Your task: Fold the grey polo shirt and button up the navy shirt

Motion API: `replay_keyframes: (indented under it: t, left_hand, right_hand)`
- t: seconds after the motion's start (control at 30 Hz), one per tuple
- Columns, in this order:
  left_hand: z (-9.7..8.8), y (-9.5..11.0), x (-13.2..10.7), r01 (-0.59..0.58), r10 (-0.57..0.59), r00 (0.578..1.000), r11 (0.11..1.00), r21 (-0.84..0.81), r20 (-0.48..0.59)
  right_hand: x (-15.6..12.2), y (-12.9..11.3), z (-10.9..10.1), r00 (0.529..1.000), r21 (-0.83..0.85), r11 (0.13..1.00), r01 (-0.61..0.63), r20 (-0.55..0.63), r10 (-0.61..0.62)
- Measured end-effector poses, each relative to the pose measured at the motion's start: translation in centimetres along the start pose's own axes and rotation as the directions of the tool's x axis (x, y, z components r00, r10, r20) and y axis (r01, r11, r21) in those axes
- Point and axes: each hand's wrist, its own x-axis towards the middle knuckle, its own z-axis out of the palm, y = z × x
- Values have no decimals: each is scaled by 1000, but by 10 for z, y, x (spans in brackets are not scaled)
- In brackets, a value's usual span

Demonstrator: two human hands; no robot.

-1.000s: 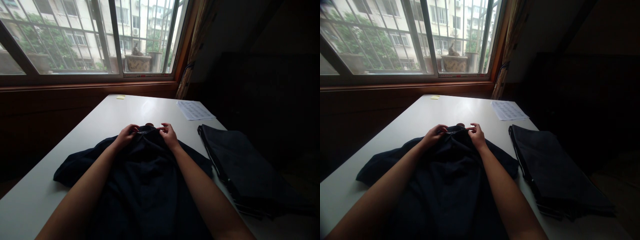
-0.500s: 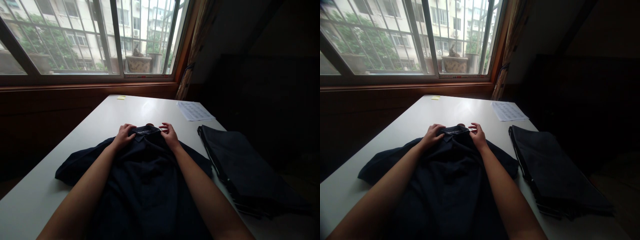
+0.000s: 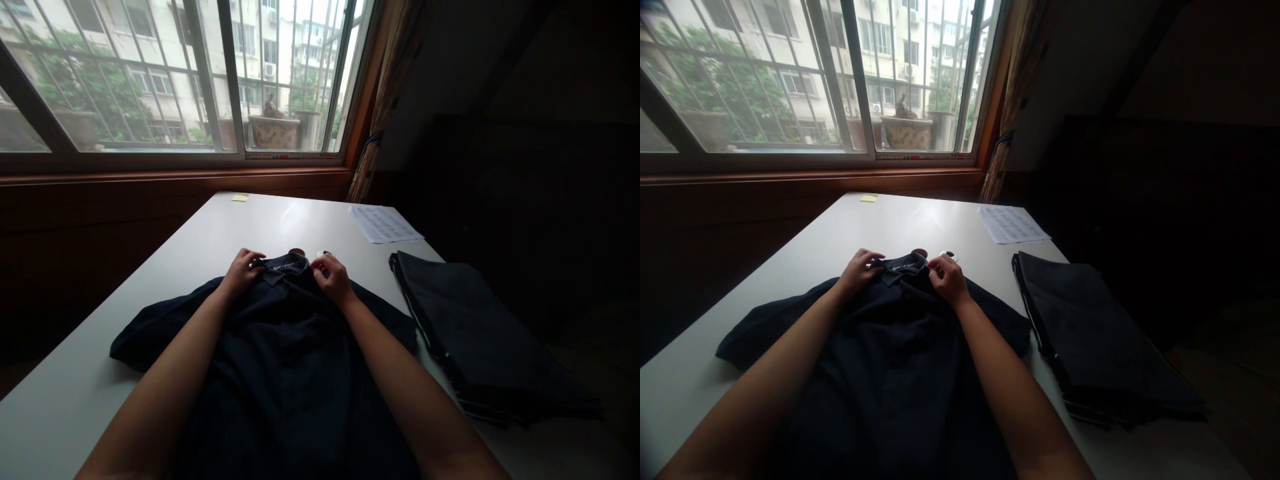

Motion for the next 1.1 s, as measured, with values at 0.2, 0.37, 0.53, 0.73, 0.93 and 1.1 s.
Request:
replay_keyframes:
  t: [0.2, 0.37, 0.53, 0.73, 0.93, 1.1]
  left_hand:
    - [-1, 6, 6, -45, 48, 997, 998, 54, -58]
    - [-13, 4, 32, -43, 62, 983, 993, 109, -173]
    - [-16, 11, 64, -5, 82, 931, 977, 213, -355]
    - [4, 58, 54, -139, 221, 946, 939, 316, -238]
    - [10, 114, -36, -423, 369, 903, 854, 304, 220]
    - [-4, 115, -102, -423, 264, 861, 846, 326, 434]
  right_hand:
    - [-22, -41, -8, 927, -174, 956, 235, 336, -167]
    - [-59, -56, -41, 803, -276, 914, 298, 590, -84]
    - [-89, -46, -63, 802, -453, 858, 243, 591, 84]
    - [-73, -7, -61, 882, -605, 777, 175, 447, 149]
    - [-36, 33, -60, 894, -681, 709, 183, 415, 168]
    - [-13, 53, -62, 895, -721, 674, 161, 395, 209]
